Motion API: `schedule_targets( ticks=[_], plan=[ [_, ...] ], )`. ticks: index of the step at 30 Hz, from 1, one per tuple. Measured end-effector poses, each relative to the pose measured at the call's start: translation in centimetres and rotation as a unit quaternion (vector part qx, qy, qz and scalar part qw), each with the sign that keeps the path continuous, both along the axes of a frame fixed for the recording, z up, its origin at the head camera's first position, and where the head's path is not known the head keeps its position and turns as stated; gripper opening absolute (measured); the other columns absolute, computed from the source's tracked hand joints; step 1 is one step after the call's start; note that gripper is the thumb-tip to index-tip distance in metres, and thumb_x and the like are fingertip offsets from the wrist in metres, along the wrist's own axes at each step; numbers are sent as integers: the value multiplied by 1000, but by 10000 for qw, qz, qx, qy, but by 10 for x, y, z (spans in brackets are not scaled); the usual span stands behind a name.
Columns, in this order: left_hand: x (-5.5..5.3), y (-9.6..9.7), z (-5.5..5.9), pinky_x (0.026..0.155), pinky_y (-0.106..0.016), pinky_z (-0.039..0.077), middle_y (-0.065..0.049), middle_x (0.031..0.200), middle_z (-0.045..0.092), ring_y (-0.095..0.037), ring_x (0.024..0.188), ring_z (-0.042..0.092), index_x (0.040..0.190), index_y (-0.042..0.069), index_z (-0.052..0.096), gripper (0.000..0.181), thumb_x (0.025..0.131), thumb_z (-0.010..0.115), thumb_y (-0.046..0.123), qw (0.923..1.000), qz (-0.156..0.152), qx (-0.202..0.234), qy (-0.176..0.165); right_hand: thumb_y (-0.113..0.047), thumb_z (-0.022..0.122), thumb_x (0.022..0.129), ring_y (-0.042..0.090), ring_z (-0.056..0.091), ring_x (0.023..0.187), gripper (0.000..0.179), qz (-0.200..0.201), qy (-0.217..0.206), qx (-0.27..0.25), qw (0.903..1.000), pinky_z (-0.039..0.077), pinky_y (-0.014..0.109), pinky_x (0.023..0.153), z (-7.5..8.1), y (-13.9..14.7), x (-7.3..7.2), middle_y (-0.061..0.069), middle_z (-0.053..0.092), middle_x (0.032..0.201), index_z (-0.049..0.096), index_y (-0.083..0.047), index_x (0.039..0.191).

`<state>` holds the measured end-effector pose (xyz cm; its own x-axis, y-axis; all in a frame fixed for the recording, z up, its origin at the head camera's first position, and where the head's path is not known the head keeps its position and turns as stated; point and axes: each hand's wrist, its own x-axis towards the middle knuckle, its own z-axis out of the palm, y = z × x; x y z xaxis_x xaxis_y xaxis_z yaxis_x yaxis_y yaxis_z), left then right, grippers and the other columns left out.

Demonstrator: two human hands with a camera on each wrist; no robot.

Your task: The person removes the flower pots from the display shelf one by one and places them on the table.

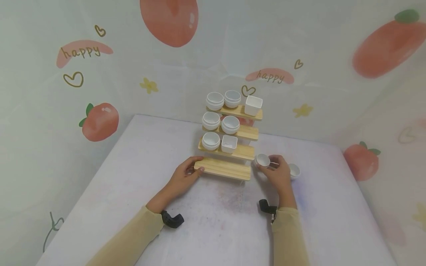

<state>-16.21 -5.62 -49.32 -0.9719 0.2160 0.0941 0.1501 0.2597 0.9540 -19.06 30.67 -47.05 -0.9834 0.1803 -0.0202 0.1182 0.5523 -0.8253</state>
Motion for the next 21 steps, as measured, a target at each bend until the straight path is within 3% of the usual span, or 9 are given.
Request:
schedule_targets(
  ticks=[3, 8, 11, 19, 21],
  plan=[
    [0, 0, 0, 101, -46, 59, -7, 143, 65, -25, 126, 67, 147, 22, 60, 43, 106, 68, 31, 10000, -4, 10, -22, -31, 87, 91, 42, 59, 138, 71, -4, -4, -2, 10000, 55, 36, 109, -1, 0, 0, 24, 56, 148, 51, 1, 143],
    [0, 0, 0, 100, -45, 60, -7, 140, 67, -24, 123, 68, 147, 22, 60, 43, 106, 69, 31, 10000, 18, 1, -27, -29, 87, 91, 43, 59, 137, 70, 14, 16, -84, 10000, 53, 14, 96, -2, 1, 1, 25, 56, 147, 51, 2, 143],
    [0, 0, 0, 99, -44, 60, -7, 140, 67, -23, 122, 68, 147, 23, 60, 43, 106, 69, 32, 10000, 30, -13, -32, -28, 87, 91, 43, 58, 137, 70, 35, 8, -124, 9999, 49, 7, 90, -3, 1, 0, 26, 56, 147, 51, 2, 143],
    [0, 1, -1, 99, -45, 60, -6, 142, 66, -24, 123, 68, 147, 24, 60, 43, 106, 68, 33, 10000, 56, -55, -35, -29, 86, 92, 44, 58, 138, 71, 76, -7, -163, 9998, 49, 7, 90, -4, 1, 0, 26, 55, 148, 50, 2, 144],
    [0, 1, -1, 99, -45, 60, -6, 141, 66, -24, 122, 68, 147, 24, 60, 43, 106, 68, 32, 10000, 58, -67, -39, -29, 86, 92, 44, 58, 138, 71, 92, -9, -158, 9998, 53, 13, 95, -4, 0, 0, 26, 55, 148, 50, 2, 145]
  ],
)
